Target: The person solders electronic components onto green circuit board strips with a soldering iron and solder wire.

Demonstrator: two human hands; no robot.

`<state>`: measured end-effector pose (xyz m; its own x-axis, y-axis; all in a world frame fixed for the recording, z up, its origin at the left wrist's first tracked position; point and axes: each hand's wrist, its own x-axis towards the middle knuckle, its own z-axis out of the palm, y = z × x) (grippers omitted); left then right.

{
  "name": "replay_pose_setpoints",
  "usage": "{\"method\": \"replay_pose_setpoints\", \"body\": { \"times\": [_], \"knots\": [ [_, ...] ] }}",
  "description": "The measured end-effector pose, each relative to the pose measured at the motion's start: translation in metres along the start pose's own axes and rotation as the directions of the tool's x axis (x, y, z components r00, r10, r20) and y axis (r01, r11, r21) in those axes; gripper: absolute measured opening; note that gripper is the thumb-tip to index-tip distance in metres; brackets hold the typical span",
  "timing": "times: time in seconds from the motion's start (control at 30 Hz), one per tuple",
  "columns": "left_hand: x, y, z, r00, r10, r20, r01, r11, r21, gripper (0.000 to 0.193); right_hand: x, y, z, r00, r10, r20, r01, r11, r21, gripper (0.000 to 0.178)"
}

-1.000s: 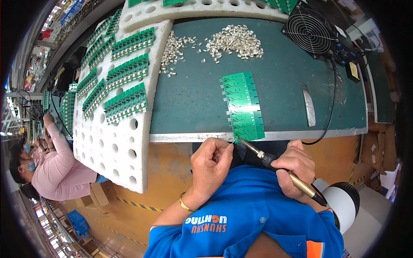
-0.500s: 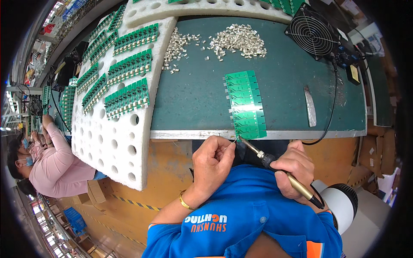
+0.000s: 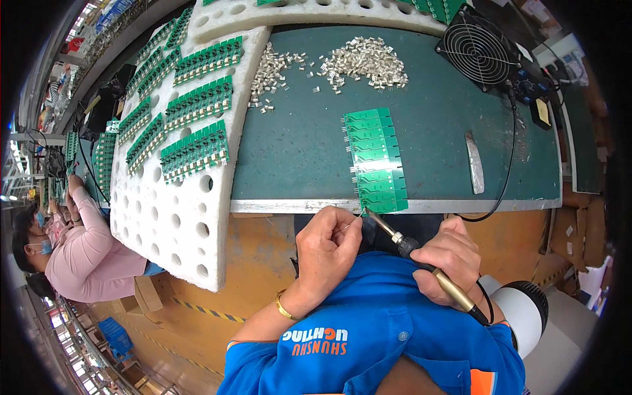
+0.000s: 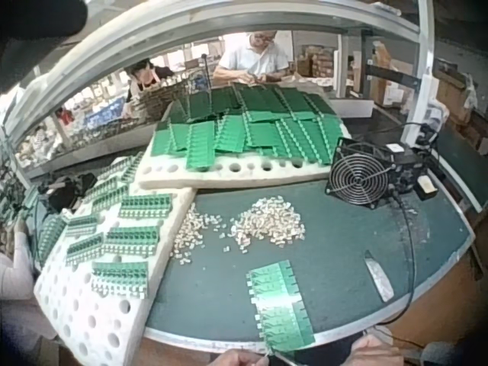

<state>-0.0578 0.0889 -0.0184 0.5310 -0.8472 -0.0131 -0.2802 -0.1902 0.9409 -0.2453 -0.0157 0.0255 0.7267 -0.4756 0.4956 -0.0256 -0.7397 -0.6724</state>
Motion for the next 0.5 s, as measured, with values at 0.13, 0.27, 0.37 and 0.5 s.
{"method": "replay_pose_setpoints", "body": {
  "times": [0.13,0.27,0.37,0.5],
  "knots": [
    [0.0008,0.0007,0.0009,1.0,0.017,-0.006,-0.017,1.0,0.008,0.011,0.0008,-0.002,-0.0013,1.0,-0.012,0.028,0.013,0.999,-0.033,0.03],
    [0.0017,0.0013,0.0014,1.0,0.027,-0.008,-0.026,0.999,0.018,0.012,0.0004,-0.0028,-0.0024,0.999,-0.007,0.045,0.009,0.999,-0.042,0.032],
    [0.0017,0.0006,0.0017,1.0,0.03,-0.006,-0.029,0.999,0.024,0.012,0.0005,-0.0028,-0.0028,0.999,-0.003,0.053,0.005,0.999,-0.036,0.033],
    [0.0014,-0.0005,0.0018,0.999,0.054,-0.007,-0.054,0.998,0.034,0.012,0.0004,-0.0019,-0.0026,0.999,-0.007,0.054,0.009,0.999,-0.038,0.033]
  ]
}}
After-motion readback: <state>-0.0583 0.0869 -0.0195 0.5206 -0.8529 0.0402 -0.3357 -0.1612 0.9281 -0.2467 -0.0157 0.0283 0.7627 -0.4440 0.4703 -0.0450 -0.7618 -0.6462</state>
